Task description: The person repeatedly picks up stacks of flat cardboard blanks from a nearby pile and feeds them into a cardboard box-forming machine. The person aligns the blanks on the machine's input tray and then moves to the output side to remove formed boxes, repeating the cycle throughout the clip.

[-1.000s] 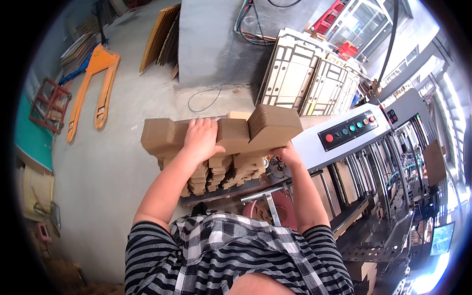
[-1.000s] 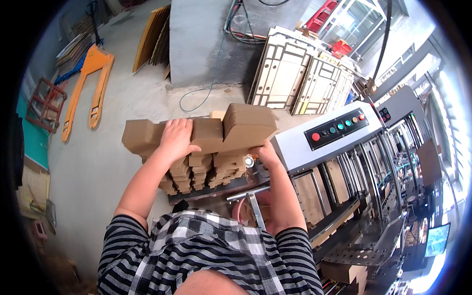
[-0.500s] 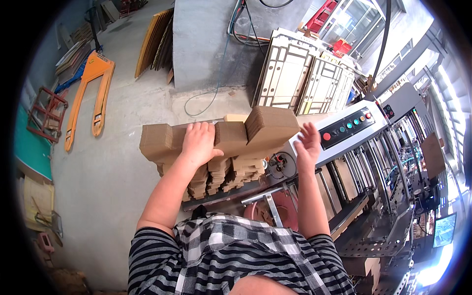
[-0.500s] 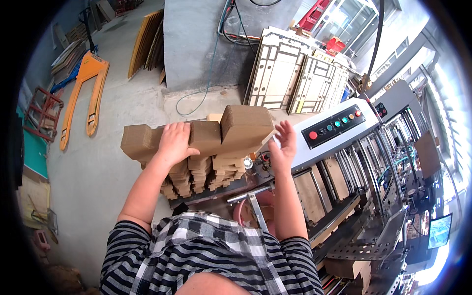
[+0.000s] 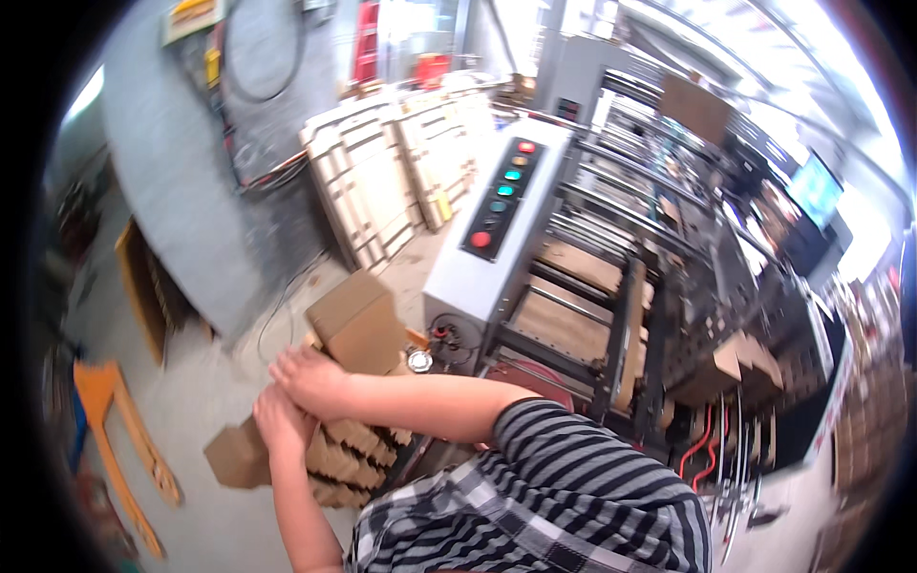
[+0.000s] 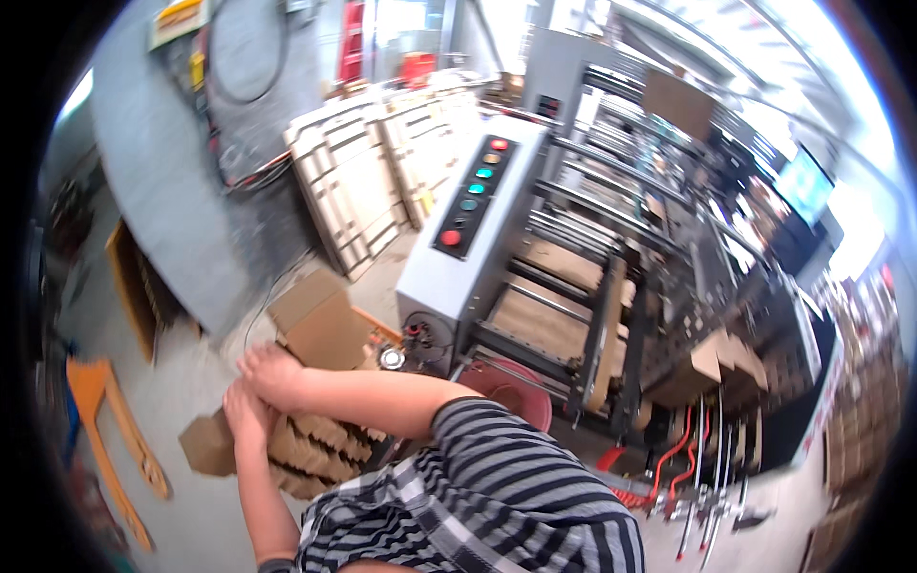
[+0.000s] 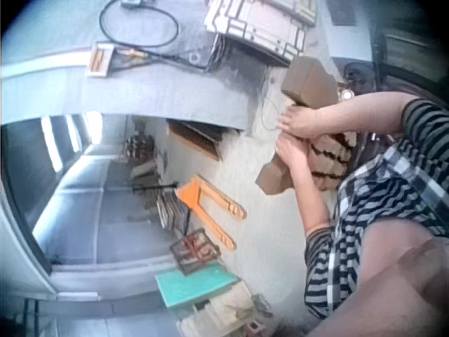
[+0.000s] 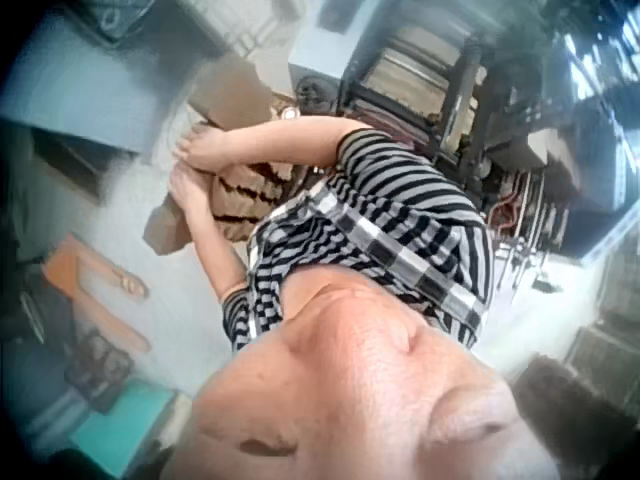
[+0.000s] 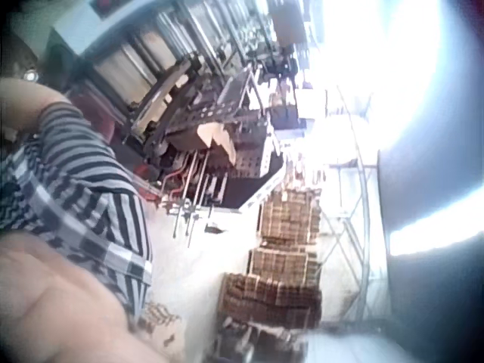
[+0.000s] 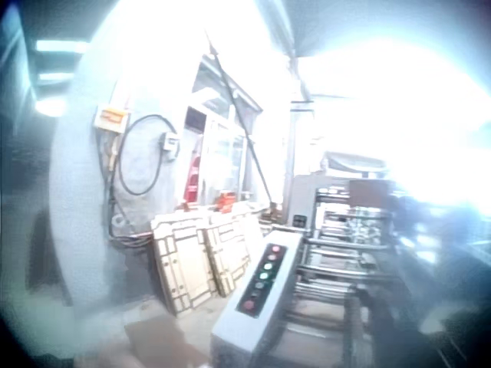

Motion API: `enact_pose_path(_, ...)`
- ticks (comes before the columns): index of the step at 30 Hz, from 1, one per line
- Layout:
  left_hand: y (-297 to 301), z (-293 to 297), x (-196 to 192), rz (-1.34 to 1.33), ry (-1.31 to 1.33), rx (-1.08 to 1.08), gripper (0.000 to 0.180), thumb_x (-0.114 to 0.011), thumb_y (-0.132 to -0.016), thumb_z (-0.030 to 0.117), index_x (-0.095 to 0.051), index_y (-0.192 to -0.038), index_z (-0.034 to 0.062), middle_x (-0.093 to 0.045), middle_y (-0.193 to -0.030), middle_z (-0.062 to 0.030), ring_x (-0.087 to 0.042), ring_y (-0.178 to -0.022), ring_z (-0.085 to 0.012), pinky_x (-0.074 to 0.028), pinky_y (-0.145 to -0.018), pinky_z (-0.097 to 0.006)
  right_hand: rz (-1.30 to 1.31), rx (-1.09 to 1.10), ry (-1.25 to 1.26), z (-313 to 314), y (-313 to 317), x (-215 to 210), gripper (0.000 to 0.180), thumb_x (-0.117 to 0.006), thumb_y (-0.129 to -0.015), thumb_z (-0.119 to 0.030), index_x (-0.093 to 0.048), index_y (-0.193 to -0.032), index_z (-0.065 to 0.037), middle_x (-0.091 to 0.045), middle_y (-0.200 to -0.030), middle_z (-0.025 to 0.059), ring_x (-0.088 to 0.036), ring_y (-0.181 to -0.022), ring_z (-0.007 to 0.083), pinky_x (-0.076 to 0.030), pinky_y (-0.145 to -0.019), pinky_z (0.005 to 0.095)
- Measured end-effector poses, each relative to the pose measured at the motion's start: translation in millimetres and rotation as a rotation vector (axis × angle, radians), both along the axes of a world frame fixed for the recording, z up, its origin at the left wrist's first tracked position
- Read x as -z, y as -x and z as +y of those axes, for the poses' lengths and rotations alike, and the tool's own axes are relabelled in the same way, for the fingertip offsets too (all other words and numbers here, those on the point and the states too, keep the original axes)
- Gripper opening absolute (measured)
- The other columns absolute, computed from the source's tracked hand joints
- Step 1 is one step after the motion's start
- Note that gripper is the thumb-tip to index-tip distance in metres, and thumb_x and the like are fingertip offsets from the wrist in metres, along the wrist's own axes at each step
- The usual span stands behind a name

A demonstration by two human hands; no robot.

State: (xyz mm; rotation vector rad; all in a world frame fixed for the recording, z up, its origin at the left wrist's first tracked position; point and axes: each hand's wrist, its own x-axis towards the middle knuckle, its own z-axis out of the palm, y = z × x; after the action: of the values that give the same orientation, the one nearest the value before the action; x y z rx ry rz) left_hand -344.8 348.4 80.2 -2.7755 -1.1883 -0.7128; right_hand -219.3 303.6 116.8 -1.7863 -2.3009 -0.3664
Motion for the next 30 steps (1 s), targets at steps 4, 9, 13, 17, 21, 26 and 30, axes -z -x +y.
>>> enact_pose_path(4, 5, 0, 5, -0.067, 0.020, 0.078, 0.068, -0.083, -0.056, 0.022, -0.052, -0.112, 0.0018, -0.057, -0.099, -0.0147, -0.051, -0.099, -0.0345, -0.037, -0.093, -0.045, 0.020, -0.007, -0.032, 17, -8, 25, 0.062, -0.076, -0.056, -0.027, -0.056, -0.106, 0.003, -0.057, -0.100, 0.0153, -0.054, -0.098, 0.0302, -0.037, -0.092, 0.0416)
enact_pose_path(9, 8, 5, 16, -0.100, 0.018, 0.087, 0.063, -0.084, -0.053, 0.017, -0.052, -0.105, 0.0007, -0.056, -0.097, -0.0168, -0.051, -0.100, -0.0369, -0.037, -0.092, -0.045, 0.009, -0.024, -0.173, 25, -10, 38, 0.059, -0.076, -0.050, -0.031, -0.057, -0.097, 0.000, -0.057, -0.095, 0.0133, -0.054, -0.094, 0.0286, -0.038, -0.086, 0.0387)
enact_pose_path(13, 3, 7, 19, -0.290, 0.177, 0.078, 0.057, -0.083, -0.051, 0.010, -0.051, -0.098, 0.0009, -0.056, -0.094, -0.0172, -0.051, -0.096, -0.0394, -0.039, -0.087, -0.047, 0.027, -0.030, -0.076, 21, -11, 32, 0.064, -0.078, -0.049, -0.037, -0.058, -0.097, 0.000, -0.059, -0.096, 0.0126, -0.055, -0.098, 0.0299, -0.037, -0.090, 0.0405)
enact_pose_path(17, 5, 1, 17, -0.159, 0.033, 0.109, 0.059, -0.083, -0.055, 0.012, -0.052, -0.105, 0.0001, -0.057, -0.099, -0.0175, -0.051, -0.100, -0.0388, -0.040, -0.089, -0.045, -0.054, -0.012, 0.029, 16, -12, 22, 0.063, -0.076, -0.053, -0.039, -0.058, -0.102, -0.002, -0.061, -0.100, 0.0112, -0.056, -0.101, 0.0303, -0.038, -0.091, 0.0436)
enact_pose_path(21, 6, 4, 13, -0.054, 0.108, 0.046, 0.068, -0.083, -0.058, 0.014, -0.050, -0.116, 0.0006, -0.057, -0.110, -0.0182, -0.050, -0.108, -0.0381, -0.037, -0.095, -0.045, -0.086, 0.000, 0.077, 17, -11, 17, 0.061, -0.074, -0.057, -0.039, -0.058, -0.104, -0.003, -0.060, -0.105, 0.0117, -0.057, -0.103, 0.0296, -0.040, -0.089, 0.0450)
enact_pose_path(26, 9, 7, 14, 0.013, 0.082, 0.038, 0.065, -0.081, -0.060, 0.011, -0.049, -0.116, 0.0007, -0.057, -0.109, -0.0181, -0.051, -0.107, -0.0381, -0.038, -0.093, -0.045, -0.110, -0.018, 0.072, 21, -10, 21, 0.056, -0.072, -0.061, -0.037, -0.059, -0.103, -0.003, -0.060, -0.107, 0.0125, -0.056, -0.104, 0.0296, -0.040, -0.089, 0.0462)
enact_pose_path(30, 10, 8, 14, 0.003, 0.025, 0.095, 0.053, -0.077, -0.068, 0.017, -0.052, -0.111, 0.0023, -0.059, -0.105, -0.0183, -0.053, -0.102, -0.0392, -0.040, -0.088, -0.046, -0.098, -0.017, 0.098, 24, -10, 20, 0.054, -0.071, -0.063, -0.036, -0.059, -0.104, -0.003, -0.060, -0.107, 0.0133, -0.056, -0.104, 0.0301, -0.040, -0.090, 0.0475)
